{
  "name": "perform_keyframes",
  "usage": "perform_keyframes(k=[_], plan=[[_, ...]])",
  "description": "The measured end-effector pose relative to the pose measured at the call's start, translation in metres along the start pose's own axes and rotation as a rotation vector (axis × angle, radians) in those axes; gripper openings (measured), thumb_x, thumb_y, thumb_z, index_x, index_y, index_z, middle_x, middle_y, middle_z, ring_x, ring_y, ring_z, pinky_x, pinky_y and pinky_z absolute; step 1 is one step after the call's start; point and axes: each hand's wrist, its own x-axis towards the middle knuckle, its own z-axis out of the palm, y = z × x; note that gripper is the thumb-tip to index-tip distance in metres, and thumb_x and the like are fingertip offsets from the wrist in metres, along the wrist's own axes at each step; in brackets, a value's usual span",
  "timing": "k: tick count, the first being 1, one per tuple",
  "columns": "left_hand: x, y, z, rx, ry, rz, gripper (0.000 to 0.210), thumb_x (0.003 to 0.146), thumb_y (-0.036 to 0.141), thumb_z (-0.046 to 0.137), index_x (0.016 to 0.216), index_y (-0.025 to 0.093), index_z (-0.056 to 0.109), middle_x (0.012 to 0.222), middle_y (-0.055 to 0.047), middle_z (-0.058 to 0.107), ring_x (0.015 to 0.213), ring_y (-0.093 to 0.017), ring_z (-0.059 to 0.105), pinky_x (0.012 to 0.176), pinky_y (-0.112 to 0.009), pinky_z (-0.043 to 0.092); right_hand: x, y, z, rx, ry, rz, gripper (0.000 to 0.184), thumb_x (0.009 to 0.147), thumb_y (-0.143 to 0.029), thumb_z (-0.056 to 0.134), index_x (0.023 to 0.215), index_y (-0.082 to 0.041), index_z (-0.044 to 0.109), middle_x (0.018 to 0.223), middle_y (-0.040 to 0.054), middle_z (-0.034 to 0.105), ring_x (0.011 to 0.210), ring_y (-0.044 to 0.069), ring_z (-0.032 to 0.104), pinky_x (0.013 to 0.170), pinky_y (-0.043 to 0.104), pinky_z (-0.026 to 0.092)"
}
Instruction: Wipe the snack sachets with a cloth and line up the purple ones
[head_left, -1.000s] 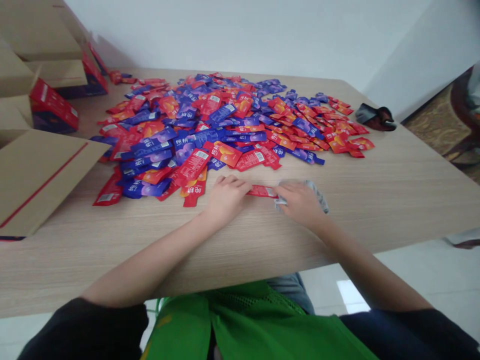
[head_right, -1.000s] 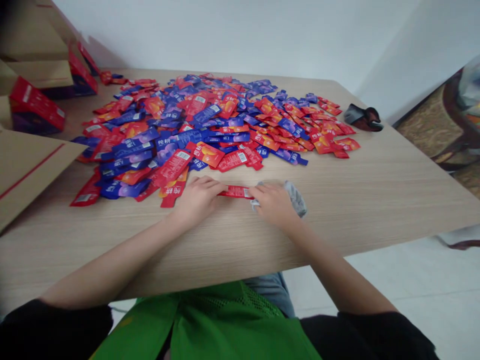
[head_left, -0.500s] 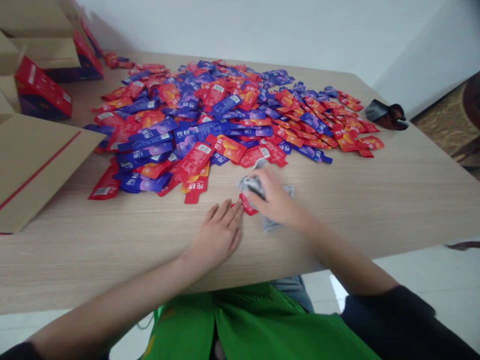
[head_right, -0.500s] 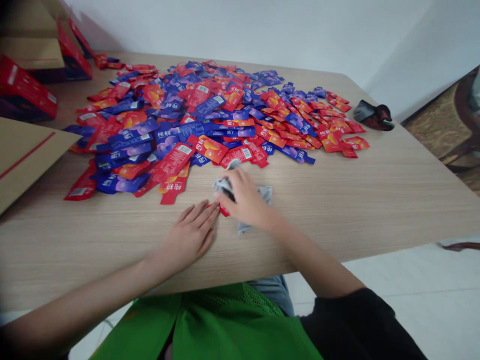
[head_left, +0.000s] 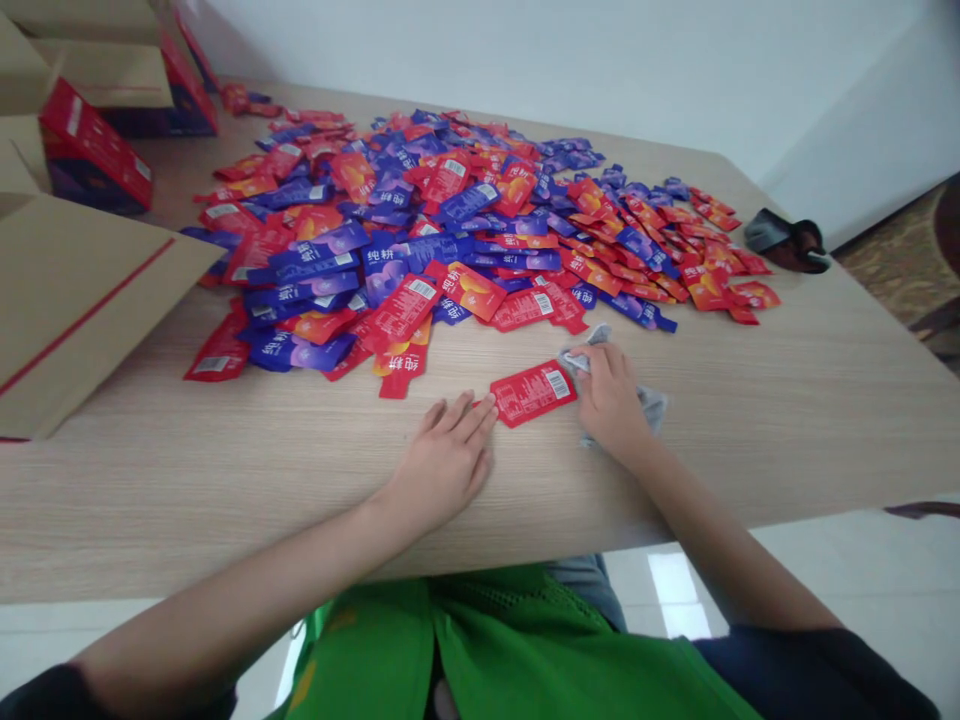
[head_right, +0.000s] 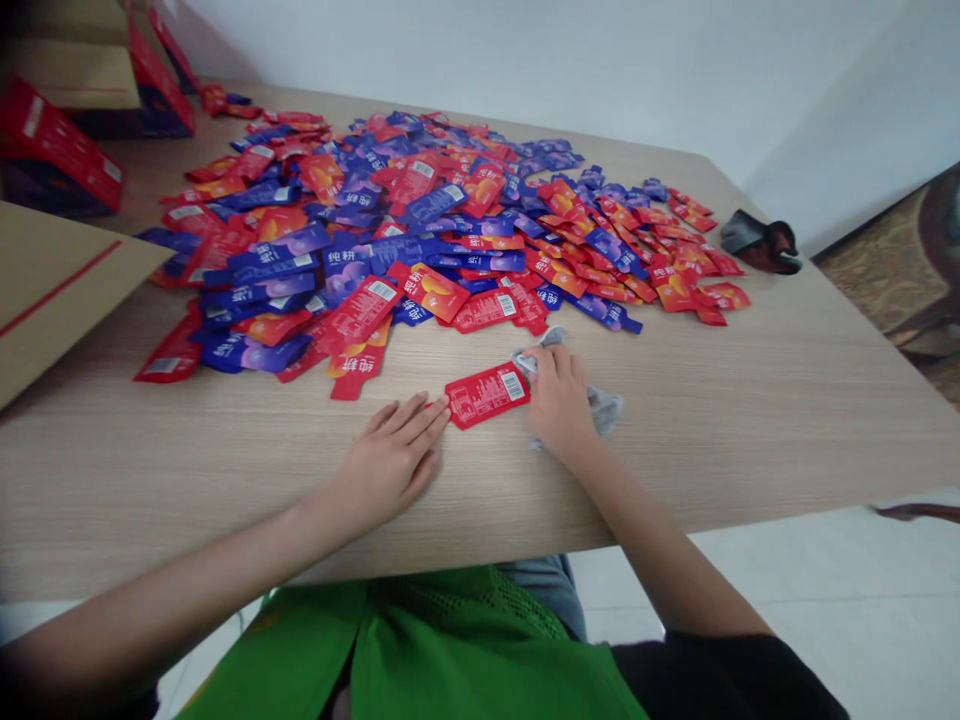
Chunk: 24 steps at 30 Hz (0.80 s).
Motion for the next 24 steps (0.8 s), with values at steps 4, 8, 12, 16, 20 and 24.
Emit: perform_keyframes(k=[4, 8, 12, 16, 20, 24], plan=[[0.001, -0.001, 0.001, 0.002, -0.002, -0.004, 0.047, 0.096, 0.028, 0.040, 0.139, 0.014, 0.052, 0.147, -0.010, 0.049, 0.140, -0.031, 0.037, 0.111, -0.052, 0.035, -0.002, -0.048, 0.011, 0.038, -0.141, -0.300, 0.035, 0.091, -0.013, 0.038, 0.121, -0.020, 0.054, 0.119, 0.0128, 0.054, 0.102, 0.028, 0.048, 0.088, 0.041, 0.038], [0.002, -0.004, 0.000, 0.012, -0.023, 0.002, 0.046, 0.096, 0.022, 0.037, 0.139, 0.016, 0.052, 0.146, -0.007, 0.050, 0.138, -0.029, 0.041, 0.108, -0.052, 0.037, -0.007, -0.050, 0.022, -0.117, -0.236, -0.357, 0.030, 0.089, -0.012, 0.042, 0.114, -0.018, 0.058, 0.117, 0.0125, 0.057, 0.096, 0.028, 0.046, 0.083, 0.041, 0.036], [0.003, -0.004, -0.001, 0.031, -0.023, 0.004, 0.048, 0.093, 0.019, 0.040, 0.139, 0.017, 0.051, 0.150, -0.006, 0.045, 0.137, -0.030, 0.042, 0.107, -0.051, 0.038, -0.004, -0.003, 0.010, -0.272, -0.205, -0.133, 0.033, 0.085, -0.008, 0.041, 0.113, -0.015, 0.058, 0.118, 0.0165, 0.055, 0.097, 0.031, 0.046, 0.079, 0.042, 0.036], [0.004, -0.003, -0.001, 0.028, -0.023, 0.002, 0.046, 0.094, 0.021, 0.040, 0.138, 0.017, 0.052, 0.149, -0.006, 0.046, 0.137, -0.029, 0.041, 0.107, -0.050, 0.039, 0.004, 0.014, -0.010, -0.269, -0.178, 0.019, 0.032, 0.083, -0.006, 0.042, 0.110, -0.013, 0.057, 0.112, 0.0166, 0.055, 0.095, 0.031, 0.047, 0.079, 0.041, 0.038], [0.005, -0.002, -0.002, 0.035, -0.041, 0.002, 0.046, 0.095, 0.024, 0.039, 0.139, 0.015, 0.051, 0.150, -0.006, 0.045, 0.139, -0.030, 0.039, 0.108, -0.050, 0.038, 0.000, -0.028, -0.011, -0.128, -0.169, -0.134, 0.034, 0.083, -0.006, 0.044, 0.112, -0.017, 0.057, 0.115, 0.0136, 0.055, 0.100, 0.029, 0.047, 0.083, 0.039, 0.037], [0.008, -0.004, -0.008, 0.047, -0.081, 0.001, 0.047, 0.094, 0.020, 0.041, 0.140, 0.016, 0.051, 0.150, -0.005, 0.045, 0.137, -0.028, 0.041, 0.107, -0.048, 0.040, -0.012, -0.053, 0.002, -0.150, -0.347, -0.306, 0.034, 0.084, -0.007, 0.044, 0.112, -0.019, 0.060, 0.119, 0.0108, 0.057, 0.100, 0.028, 0.046, 0.084, 0.039, 0.036]])
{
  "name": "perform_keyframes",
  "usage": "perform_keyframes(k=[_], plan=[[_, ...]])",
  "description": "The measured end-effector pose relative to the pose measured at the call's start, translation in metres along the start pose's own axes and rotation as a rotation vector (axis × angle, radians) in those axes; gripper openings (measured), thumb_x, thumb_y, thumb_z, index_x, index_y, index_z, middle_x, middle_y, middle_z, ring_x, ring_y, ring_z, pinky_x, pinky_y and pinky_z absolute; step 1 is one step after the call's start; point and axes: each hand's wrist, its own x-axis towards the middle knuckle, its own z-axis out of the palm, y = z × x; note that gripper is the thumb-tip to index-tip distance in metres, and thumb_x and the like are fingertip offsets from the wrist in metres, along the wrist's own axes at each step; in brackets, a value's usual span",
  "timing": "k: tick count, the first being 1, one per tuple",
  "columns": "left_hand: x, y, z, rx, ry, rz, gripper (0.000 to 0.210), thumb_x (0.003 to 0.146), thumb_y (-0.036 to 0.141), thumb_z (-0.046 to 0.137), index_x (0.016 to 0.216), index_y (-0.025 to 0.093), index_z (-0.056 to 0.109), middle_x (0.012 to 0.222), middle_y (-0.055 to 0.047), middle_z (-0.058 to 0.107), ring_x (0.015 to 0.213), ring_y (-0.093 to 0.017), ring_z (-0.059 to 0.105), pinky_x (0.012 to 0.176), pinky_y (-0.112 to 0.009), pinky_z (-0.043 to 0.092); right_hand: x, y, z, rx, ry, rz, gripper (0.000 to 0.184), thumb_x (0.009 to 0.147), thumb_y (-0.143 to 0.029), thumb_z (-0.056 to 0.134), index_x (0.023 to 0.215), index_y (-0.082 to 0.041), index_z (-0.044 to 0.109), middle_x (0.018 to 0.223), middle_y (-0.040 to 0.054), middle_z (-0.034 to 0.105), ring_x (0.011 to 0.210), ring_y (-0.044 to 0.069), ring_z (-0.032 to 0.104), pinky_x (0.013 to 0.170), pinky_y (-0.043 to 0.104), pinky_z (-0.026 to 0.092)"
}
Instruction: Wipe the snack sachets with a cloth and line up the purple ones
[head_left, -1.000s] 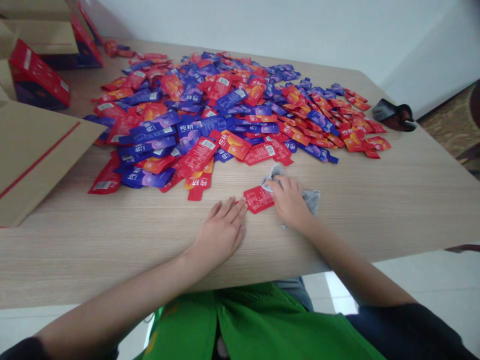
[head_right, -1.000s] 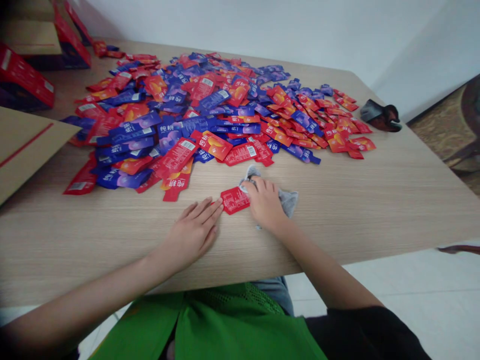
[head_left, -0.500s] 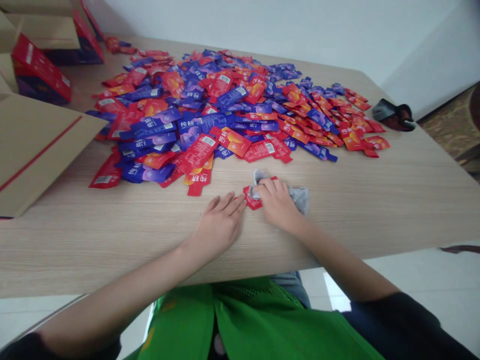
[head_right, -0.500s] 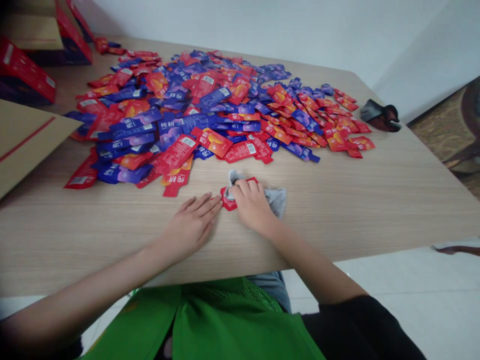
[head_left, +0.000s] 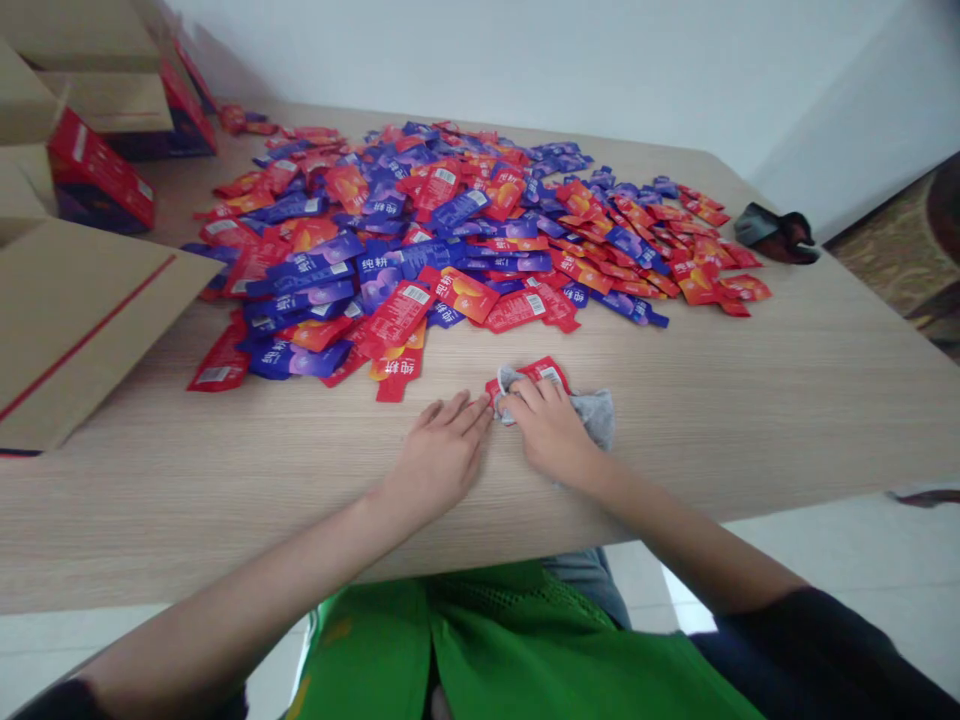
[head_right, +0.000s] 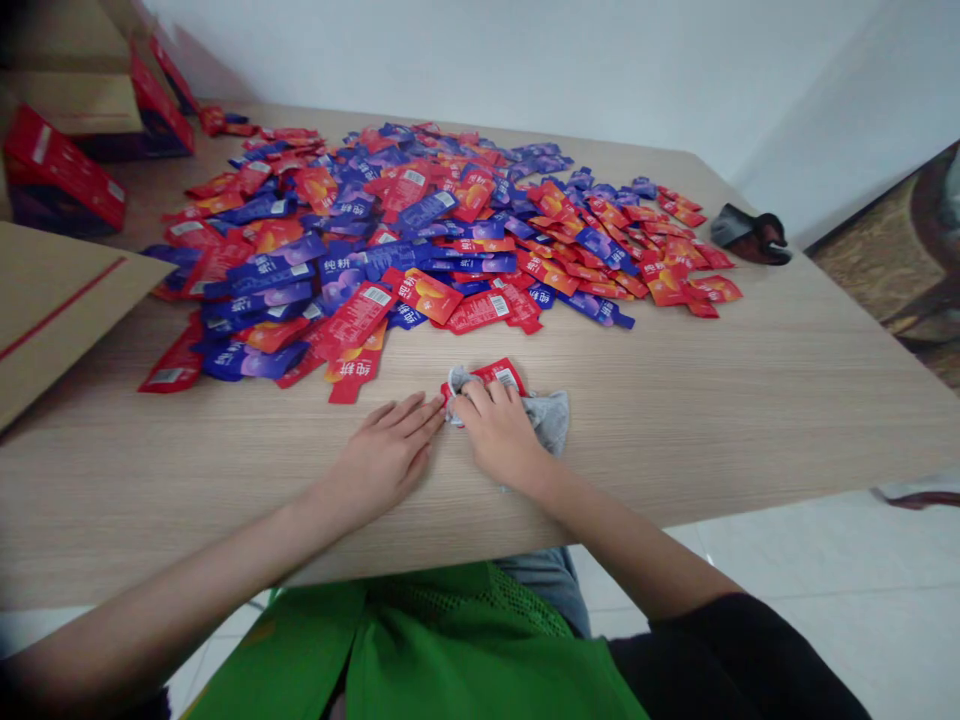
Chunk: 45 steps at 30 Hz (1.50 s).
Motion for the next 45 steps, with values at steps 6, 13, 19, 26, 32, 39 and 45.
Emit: perform_keyframes(k=[6, 13, 19, 26, 32, 39, 45], plan=[[0.008, -0.005, -0.010, -0.021, -0.005, 0.034, 0.042, 0.093, 0.021, 0.044, 0.133, 0.018, 0.058, 0.145, -0.005, 0.052, 0.132, -0.026, 0.047, 0.103, -0.042, 0.044, -0.017, 0.055, -0.012, -0.040, -0.104, 0.243, 0.030, 0.080, -0.007, 0.045, 0.102, -0.018, 0.062, 0.115, 0.0102, 0.062, 0.099, 0.026, 0.052, 0.082, 0.036, 0.038], [0.050, -0.009, -0.032, -0.055, -0.046, -0.082, 0.030, 0.095, 0.037, 0.047, 0.107, 0.020, 0.069, 0.110, -0.009, 0.070, 0.104, -0.026, 0.064, 0.088, -0.040, 0.051, 0.001, 0.078, -0.039, 0.188, -0.140, 0.426, 0.053, 0.090, -0.045, 0.050, 0.137, -0.022, 0.048, 0.097, 0.0066, 0.073, 0.091, 0.026, 0.066, 0.072, 0.032, 0.042], [0.083, -0.021, -0.027, -0.154, -0.099, -0.168, 0.051, 0.072, 0.050, 0.074, 0.111, 0.018, 0.065, 0.117, -0.012, 0.062, 0.112, -0.031, 0.058, 0.093, -0.041, 0.048, 0.037, 0.073, -0.033, 0.230, -0.187, 0.262, 0.043, 0.079, -0.043, 0.067, 0.116, -0.022, 0.064, 0.103, 0.0074, 0.072, 0.095, 0.026, 0.066, 0.074, 0.031, 0.044], [0.133, -0.073, -0.038, -0.412, 0.115, -0.187, 0.023, 0.087, 0.020, 0.053, 0.109, 0.020, 0.059, 0.098, -0.005, 0.069, 0.089, -0.020, 0.066, 0.078, -0.029, 0.051, 0.102, 0.103, -0.059, 0.169, 0.074, 0.306, 0.037, 0.081, -0.044, 0.066, 0.116, -0.030, 0.065, 0.100, 0.0044, 0.074, 0.095, 0.026, 0.067, 0.077, 0.032, 0.047], [0.258, -0.157, -0.086, -0.418, 0.275, -0.364, 0.021, 0.093, 0.024, 0.043, 0.110, 0.016, 0.053, 0.084, -0.005, 0.068, 0.062, -0.019, 0.065, 0.064, -0.032, 0.051, 0.231, 0.153, -0.087, 0.213, 0.292, 0.389, 0.054, 0.082, -0.042, 0.064, 0.133, -0.027, 0.054, 0.121, 0.0078, 0.068, 0.109, 0.028, 0.063, 0.086, 0.037, 0.049], [0.328, -0.221, -0.088, -0.285, 0.472, -0.559, 0.038, 0.086, 0.041, 0.057, 0.114, 0.014, 0.058, 0.110, -0.021, 0.063, 0.115, -0.036, 0.057, 0.091, -0.050, 0.044, 0.238, 0.166, -0.080, 0.349, 0.167, 0.267, 0.027, 0.079, -0.026, 0.063, 0.104, -0.021, 0.070, 0.113, 0.0043, 0.071, 0.102, 0.021, 0.065, 0.088, 0.028, 0.047], [0.310, -0.198, -0.084, -0.146, 0.508, -0.344, 0.039, 0.096, 0.027, 0.040, 0.126, 0.004, 0.048, 0.129, -0.021, 0.053, 0.125, -0.031, 0.041, 0.104, -0.050, 0.032, 0.109, 0.154, -0.094, 0.395, -0.113, 0.213, 0.018, 0.083, -0.030, 0.057, 0.090, -0.023, 0.072, 0.090, 0.0016, 0.074, 0.082, 0.019, 0.067, 0.076, 0.028, 0.047]])
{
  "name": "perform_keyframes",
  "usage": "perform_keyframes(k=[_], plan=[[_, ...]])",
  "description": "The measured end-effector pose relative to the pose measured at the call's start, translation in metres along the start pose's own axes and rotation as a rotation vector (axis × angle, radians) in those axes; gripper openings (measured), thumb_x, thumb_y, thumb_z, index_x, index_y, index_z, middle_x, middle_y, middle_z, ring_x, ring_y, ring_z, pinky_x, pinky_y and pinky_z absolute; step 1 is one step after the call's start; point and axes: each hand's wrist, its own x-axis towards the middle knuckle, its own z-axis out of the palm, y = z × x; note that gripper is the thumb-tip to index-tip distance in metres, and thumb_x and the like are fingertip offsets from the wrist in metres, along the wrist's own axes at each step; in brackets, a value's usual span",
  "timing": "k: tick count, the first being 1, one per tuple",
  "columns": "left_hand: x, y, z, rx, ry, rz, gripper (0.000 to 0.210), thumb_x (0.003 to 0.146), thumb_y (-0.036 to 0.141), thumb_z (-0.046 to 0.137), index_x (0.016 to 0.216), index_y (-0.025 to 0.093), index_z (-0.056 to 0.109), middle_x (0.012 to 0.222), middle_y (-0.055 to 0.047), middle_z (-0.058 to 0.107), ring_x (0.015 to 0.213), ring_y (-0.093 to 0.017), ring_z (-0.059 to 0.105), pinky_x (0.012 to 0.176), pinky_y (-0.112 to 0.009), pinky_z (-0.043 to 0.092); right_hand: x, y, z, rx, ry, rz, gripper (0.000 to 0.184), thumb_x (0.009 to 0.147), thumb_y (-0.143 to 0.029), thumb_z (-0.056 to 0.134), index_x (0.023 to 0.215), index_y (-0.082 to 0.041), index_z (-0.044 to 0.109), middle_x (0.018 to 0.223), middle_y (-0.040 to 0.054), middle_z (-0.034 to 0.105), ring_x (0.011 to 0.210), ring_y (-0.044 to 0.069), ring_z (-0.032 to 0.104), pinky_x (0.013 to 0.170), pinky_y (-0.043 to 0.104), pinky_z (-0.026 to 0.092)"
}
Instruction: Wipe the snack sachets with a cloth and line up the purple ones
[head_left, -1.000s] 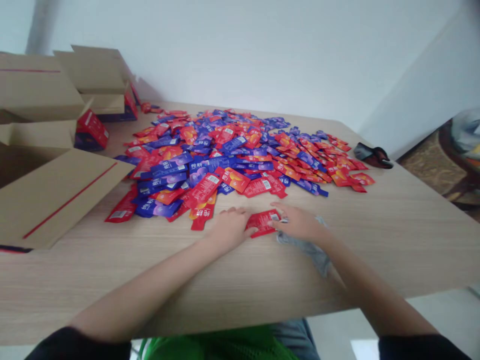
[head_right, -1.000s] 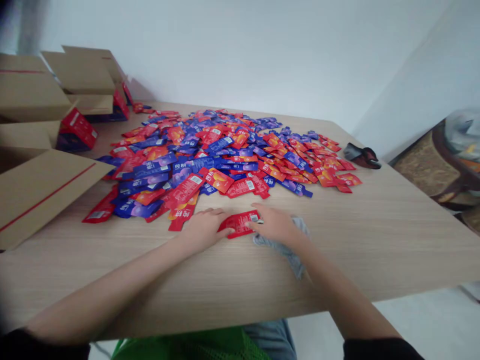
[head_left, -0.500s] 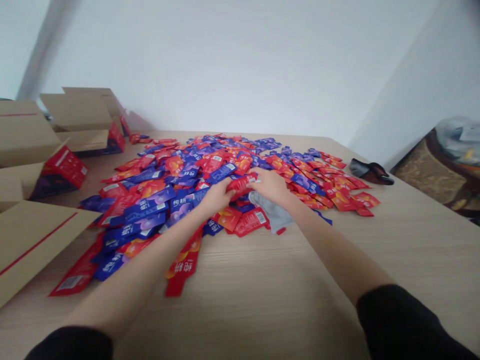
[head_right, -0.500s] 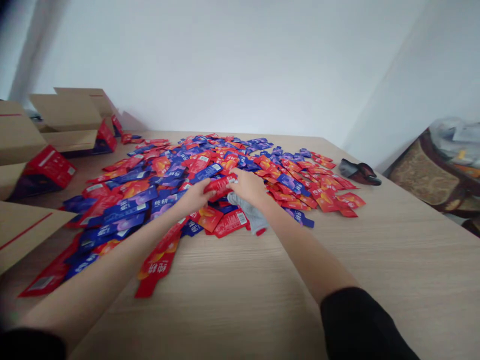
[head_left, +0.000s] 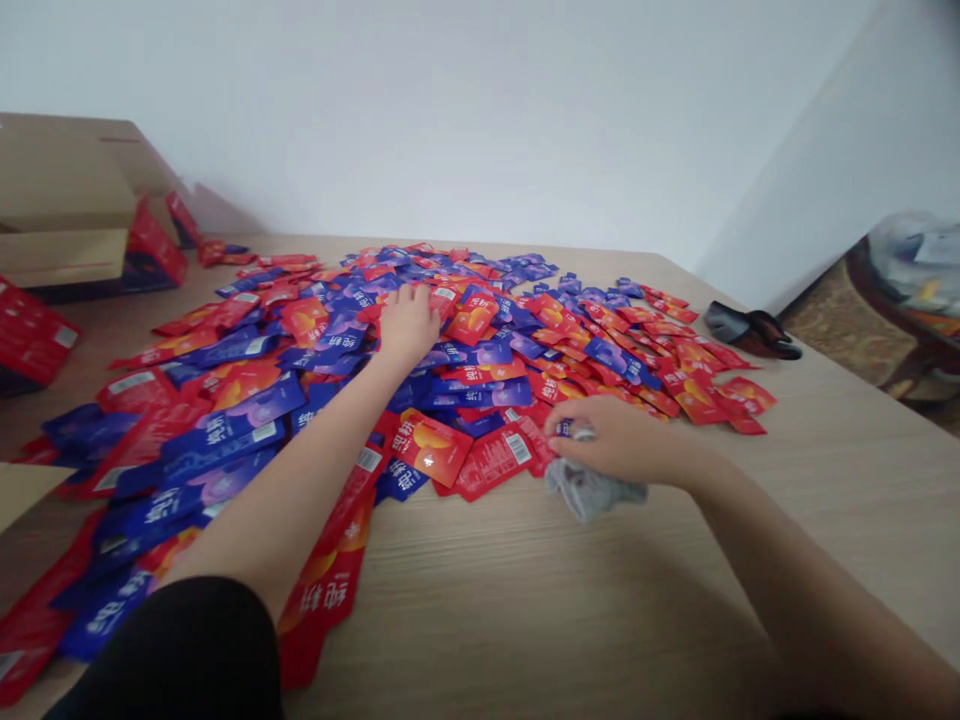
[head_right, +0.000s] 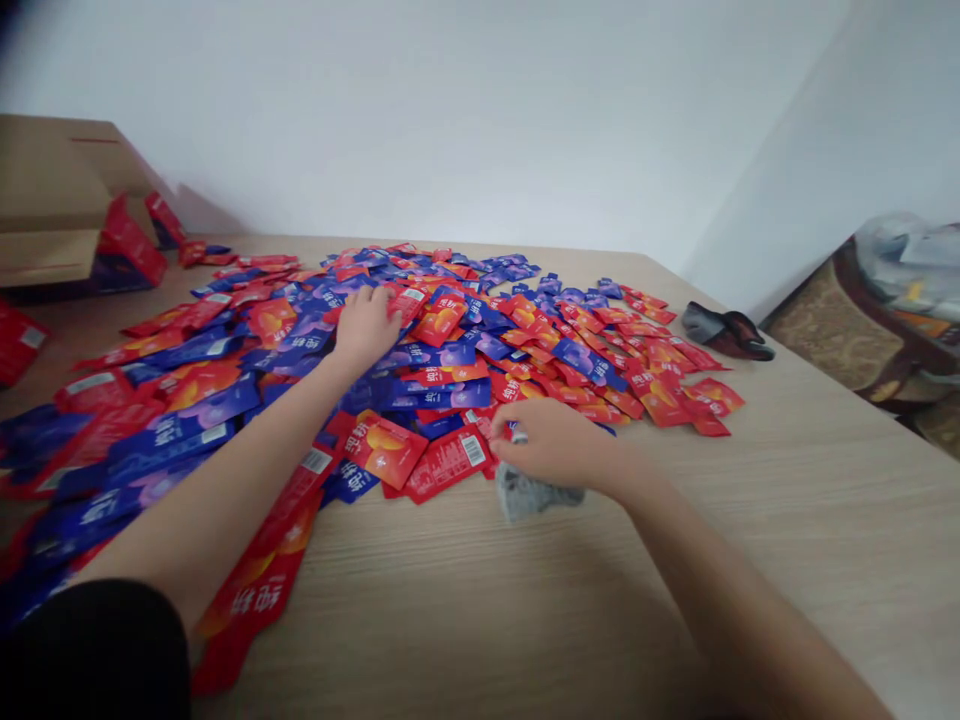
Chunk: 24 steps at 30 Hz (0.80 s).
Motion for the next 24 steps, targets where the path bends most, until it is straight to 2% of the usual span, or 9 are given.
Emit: perform_keyframes(k=[3, 5, 6, 8, 10, 13, 16, 20, 24], plan=[[-0.017, 0.039, 0.008, -0.025, -0.259, 0.326, 0.027, 0.095, 0.020, 0.039, 0.105, 0.012, 0.063, 0.105, -0.006, 0.066, 0.099, -0.018, 0.055, 0.093, -0.032, 0.042, -0.040, 0.026, 0.000, -0.066, 0.024, 0.199, 0.025, 0.083, -0.036, 0.057, 0.101, -0.025, 0.071, 0.091, 0.0034, 0.073, 0.080, 0.021, 0.067, 0.071, 0.030, 0.047], [-0.030, 0.071, 0.022, -0.046, -0.434, 0.540, 0.016, 0.089, 0.023, 0.053, 0.096, 0.018, 0.067, 0.096, 0.000, 0.067, 0.089, -0.014, 0.058, 0.085, -0.025, 0.045, -0.049, 0.047, 0.005, -0.151, 0.097, 0.292, 0.036, 0.082, -0.039, 0.059, 0.113, -0.024, 0.069, 0.101, 0.0069, 0.073, 0.087, 0.024, 0.067, 0.074, 0.032, 0.047], [-0.037, 0.087, 0.031, -0.050, -0.472, 0.608, 0.015, 0.086, 0.027, 0.061, 0.097, 0.020, 0.068, 0.099, 0.000, 0.067, 0.092, -0.015, 0.059, 0.085, -0.024, 0.045, -0.049, 0.057, 0.009, -0.191, 0.130, 0.327, 0.040, 0.082, -0.038, 0.059, 0.118, -0.023, 0.067, 0.105, 0.0085, 0.072, 0.091, 0.025, 0.067, 0.076, 0.033, 0.047], [-0.050, 0.115, 0.048, -0.003, -0.461, 0.683, 0.032, 0.079, 0.034, 0.070, 0.109, 0.022, 0.066, 0.113, -0.005, 0.063, 0.103, -0.020, 0.057, 0.089, -0.030, 0.045, -0.046, 0.072, 0.018, -0.244, 0.166, 0.390, 0.043, 0.082, -0.036, 0.057, 0.121, -0.021, 0.064, 0.106, 0.0099, 0.072, 0.093, 0.026, 0.066, 0.076, 0.033, 0.046], [-0.059, 0.134, 0.063, 0.098, -0.384, 0.720, 0.044, 0.079, 0.039, 0.069, 0.118, 0.021, 0.063, 0.122, -0.010, 0.058, 0.112, -0.026, 0.053, 0.094, -0.037, 0.043, -0.043, 0.080, 0.026, -0.252, 0.172, 0.428, 0.042, 0.084, -0.034, 0.054, 0.123, -0.021, 0.063, 0.104, 0.0094, 0.073, 0.091, 0.026, 0.067, 0.074, 0.032, 0.046], [-0.064, 0.148, 0.077, 0.193, -0.295, 0.718, 0.037, 0.087, 0.039, 0.058, 0.115, 0.017, 0.064, 0.119, -0.013, 0.059, 0.112, -0.029, 0.053, 0.094, -0.042, 0.041, -0.045, 0.082, 0.034, -0.206, 0.145, 0.391, 0.042, 0.085, -0.035, 0.053, 0.123, -0.020, 0.064, 0.110, 0.0096, 0.072, 0.096, 0.025, 0.066, 0.078, 0.031, 0.046], [-0.062, 0.152, 0.083, 0.203, -0.279, 0.684, 0.031, 0.094, 0.028, 0.045, 0.112, 0.014, 0.065, 0.115, -0.015, 0.062, 0.107, -0.030, 0.056, 0.090, -0.045, 0.040, -0.055, 0.078, 0.035, -0.156, 0.148, 0.388, 0.038, 0.085, -0.035, 0.054, 0.118, -0.020, 0.066, 0.108, 0.0095, 0.072, 0.095, 0.025, 0.066, 0.080, 0.032, 0.046], [-0.060, 0.157, 0.067, 0.224, -0.277, 0.677, 0.030, 0.092, 0.010, 0.041, 0.112, 0.014, 0.064, 0.112, -0.013, 0.067, 0.106, -0.027, 0.058, 0.090, -0.044, 0.039, -0.070, 0.068, 0.028, -0.093, 0.273, 0.375, 0.032, 0.086, -0.035, 0.055, 0.111, -0.021, 0.069, 0.103, 0.0085, 0.073, 0.092, 0.024, 0.066, 0.079, 0.033, 0.047], [-0.088, 0.160, 0.010, 0.237, -0.174, 0.711, 0.031, 0.096, 0.012, 0.037, 0.117, 0.011, 0.061, 0.108, -0.013, 0.069, 0.102, -0.027, 0.060, 0.086, -0.042, 0.042, -0.090, 0.052, 0.023, -0.052, 0.380, 0.368, 0.031, 0.085, -0.039, 0.054, 0.107, -0.023, 0.070, 0.090, 0.0058, 0.073, 0.083, 0.023, 0.066, 0.075, 0.032, 0.047]])
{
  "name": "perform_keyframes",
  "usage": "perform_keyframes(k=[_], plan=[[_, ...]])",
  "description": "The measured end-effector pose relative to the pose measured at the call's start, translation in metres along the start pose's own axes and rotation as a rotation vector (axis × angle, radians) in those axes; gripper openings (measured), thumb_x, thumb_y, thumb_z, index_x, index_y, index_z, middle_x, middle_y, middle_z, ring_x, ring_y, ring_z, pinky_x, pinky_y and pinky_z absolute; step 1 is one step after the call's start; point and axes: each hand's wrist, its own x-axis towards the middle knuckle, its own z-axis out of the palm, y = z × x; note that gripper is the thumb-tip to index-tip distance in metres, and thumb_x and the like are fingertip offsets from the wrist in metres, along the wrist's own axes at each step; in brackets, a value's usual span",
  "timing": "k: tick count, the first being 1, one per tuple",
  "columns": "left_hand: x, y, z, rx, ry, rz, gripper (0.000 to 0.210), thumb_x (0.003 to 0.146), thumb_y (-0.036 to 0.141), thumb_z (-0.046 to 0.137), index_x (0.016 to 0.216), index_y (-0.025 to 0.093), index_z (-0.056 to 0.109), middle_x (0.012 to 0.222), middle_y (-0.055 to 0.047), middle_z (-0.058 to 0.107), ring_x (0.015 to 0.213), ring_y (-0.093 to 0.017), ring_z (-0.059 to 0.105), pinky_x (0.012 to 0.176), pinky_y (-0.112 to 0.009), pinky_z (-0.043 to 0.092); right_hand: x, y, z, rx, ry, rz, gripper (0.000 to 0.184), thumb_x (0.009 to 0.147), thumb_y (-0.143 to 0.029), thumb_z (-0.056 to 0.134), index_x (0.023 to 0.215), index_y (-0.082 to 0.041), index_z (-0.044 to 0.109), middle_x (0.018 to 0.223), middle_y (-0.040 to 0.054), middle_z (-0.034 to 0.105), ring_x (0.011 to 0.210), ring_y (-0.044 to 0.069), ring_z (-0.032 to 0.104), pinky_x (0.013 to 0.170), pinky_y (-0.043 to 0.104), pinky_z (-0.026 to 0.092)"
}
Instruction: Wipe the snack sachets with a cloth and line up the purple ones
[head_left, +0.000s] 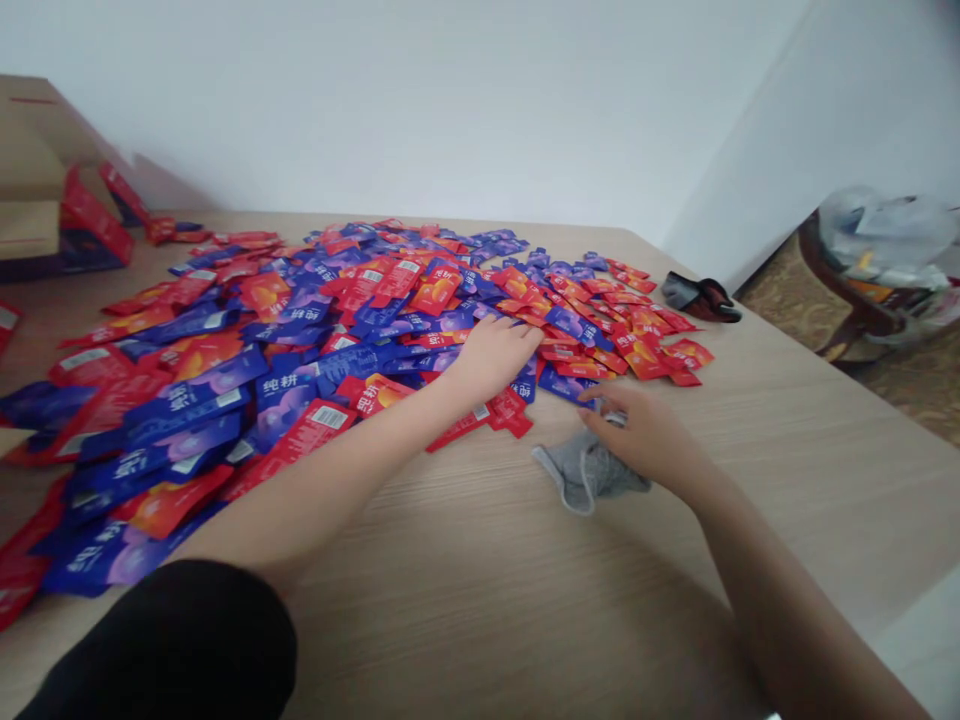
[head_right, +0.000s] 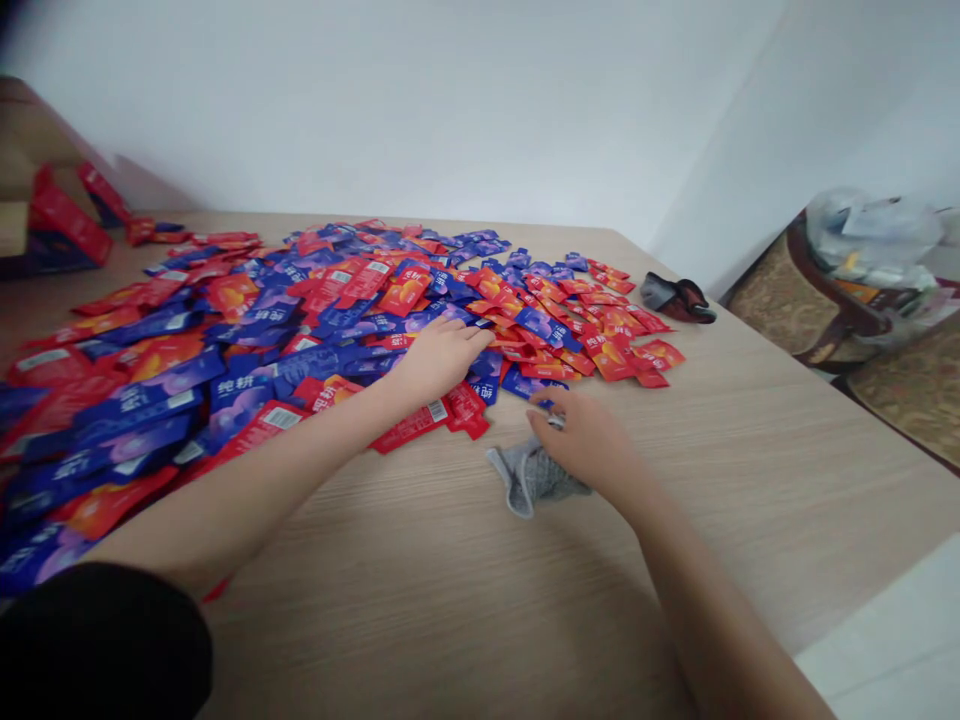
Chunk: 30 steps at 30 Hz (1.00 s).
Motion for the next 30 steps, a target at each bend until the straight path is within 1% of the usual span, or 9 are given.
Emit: perform_keyframes(k=[3, 6, 9, 11, 14, 17, 20, 24, 30], plan=[[-0.052, 0.016, -0.045, 0.018, -0.040, 0.014, 0.033, 0.099, 0.015, 0.034, 0.112, 0.015, 0.064, 0.100, -0.010, 0.070, 0.098, -0.026, 0.059, 0.083, -0.040, 0.046, -0.021, -0.007, -0.007, 0.040, 0.009, -0.019, 0.031, 0.086, -0.043, 0.053, 0.106, -0.025, 0.070, 0.077, 0.0018, 0.070, 0.070, 0.020, 0.065, 0.065, 0.030, 0.045], [-0.116, 0.038, -0.064, 0.030, -0.039, 0.050, 0.036, 0.099, 0.015, 0.032, 0.118, 0.019, 0.062, 0.111, -0.009, 0.068, 0.100, -0.025, 0.058, 0.084, -0.039, 0.048, -0.042, -0.012, -0.009, 0.066, -0.009, -0.035, 0.034, 0.087, -0.046, 0.050, 0.105, -0.025, 0.070, 0.070, 0.0001, 0.067, 0.061, 0.018, 0.062, 0.059, 0.029, 0.042], [-0.177, 0.067, -0.050, 0.004, -0.258, 0.070, 0.033, 0.096, 0.011, 0.039, 0.117, 0.018, 0.064, 0.107, -0.009, 0.069, 0.093, -0.023, 0.061, 0.078, -0.035, 0.052, -0.059, -0.016, -0.004, 0.084, -0.027, -0.034, 0.035, 0.087, -0.047, 0.050, 0.104, -0.024, 0.070, 0.068, 0.0002, 0.066, 0.060, 0.018, 0.061, 0.058, 0.029, 0.042], [-0.208, 0.088, -0.033, 0.006, -0.372, 0.012, 0.031, 0.093, 0.008, 0.045, 0.115, 0.014, 0.065, 0.104, -0.012, 0.069, 0.091, -0.024, 0.063, 0.073, -0.035, 0.053, -0.068, -0.019, 0.000, 0.089, -0.047, -0.028, 0.035, 0.086, -0.047, 0.050, 0.104, -0.024, 0.070, 0.067, -0.0002, 0.066, 0.057, 0.017, 0.059, 0.056, 0.029, 0.041], [-0.235, 0.110, -0.024, -0.091, -0.367, -0.032, 0.036, 0.095, 0.027, 0.053, 0.128, 0.012, 0.059, 0.126, -0.015, 0.063, 0.109, -0.027, 0.059, 0.085, -0.037, 0.053, -0.078, -0.027, 0.007, 0.081, -0.078, -0.038, 0.032, 0.085, -0.045, 0.051, 0.101, -0.024, 0.070, 0.068, -0.0004, 0.067, 0.056, 0.017, 0.059, 0.057, 0.028, 0.041], [-0.246, 0.112, -0.034, -0.179, -0.311, -0.083, 0.057, 0.093, 0.049, 0.053, 0.137, 0.012, 0.052, 0.137, -0.016, 0.056, 0.121, -0.031, 0.052, 0.098, -0.043, 0.045, -0.084, -0.038, 0.010, 0.067, -0.074, -0.066, 0.031, 0.086, -0.043, 0.052, 0.101, -0.024, 0.070, 0.073, 0.0008, 0.069, 0.063, 0.018, 0.063, 0.060, 0.028, 0.042], [-0.258, 0.105, -0.041, -0.215, -0.334, -0.101, 0.048, 0.097, 0.038, 0.049, 0.140, 0.018, 0.050, 0.141, -0.011, 0.054, 0.128, -0.030, 0.048, 0.102, -0.044, 0.041, -0.089, -0.046, 0.008, 0.079, -0.012, -0.048, 0.031, 0.086, -0.044, 0.053, 0.100, -0.023, 0.070, 0.073, 0.0015, 0.068, 0.065, 0.018, 0.063, 0.061, 0.028, 0.043], [-0.277, 0.107, -0.033, -0.214, -0.339, -0.175, 0.046, 0.099, 0.036, 0.042, 0.141, 0.019, 0.049, 0.150, -0.009, 0.045, 0.136, -0.029, 0.039, 0.107, -0.045, 0.034, -0.100, -0.056, 0.000, 0.223, 0.189, 0.003, 0.027, 0.085, -0.047, 0.059, 0.094, -0.023, 0.066, 0.072, 0.0009, 0.066, 0.061, 0.016, 0.060, 0.057, 0.028, 0.043], [-0.278, 0.117, -0.033, -0.125, -0.317, -0.318, 0.050, 0.096, 0.031, 0.037, 0.137, 0.007, 0.051, 0.142, -0.018, 0.051, 0.124, -0.035, 0.048, 0.096, -0.048, 0.041, -0.126, -0.095, -0.015, 0.489, 0.921, -0.048, 0.018, 0.090, -0.042, 0.056, 0.083, -0.025, 0.057, 0.074, 0.0005, 0.053, 0.069, 0.018, 0.055, 0.065, 0.033, 0.043]])
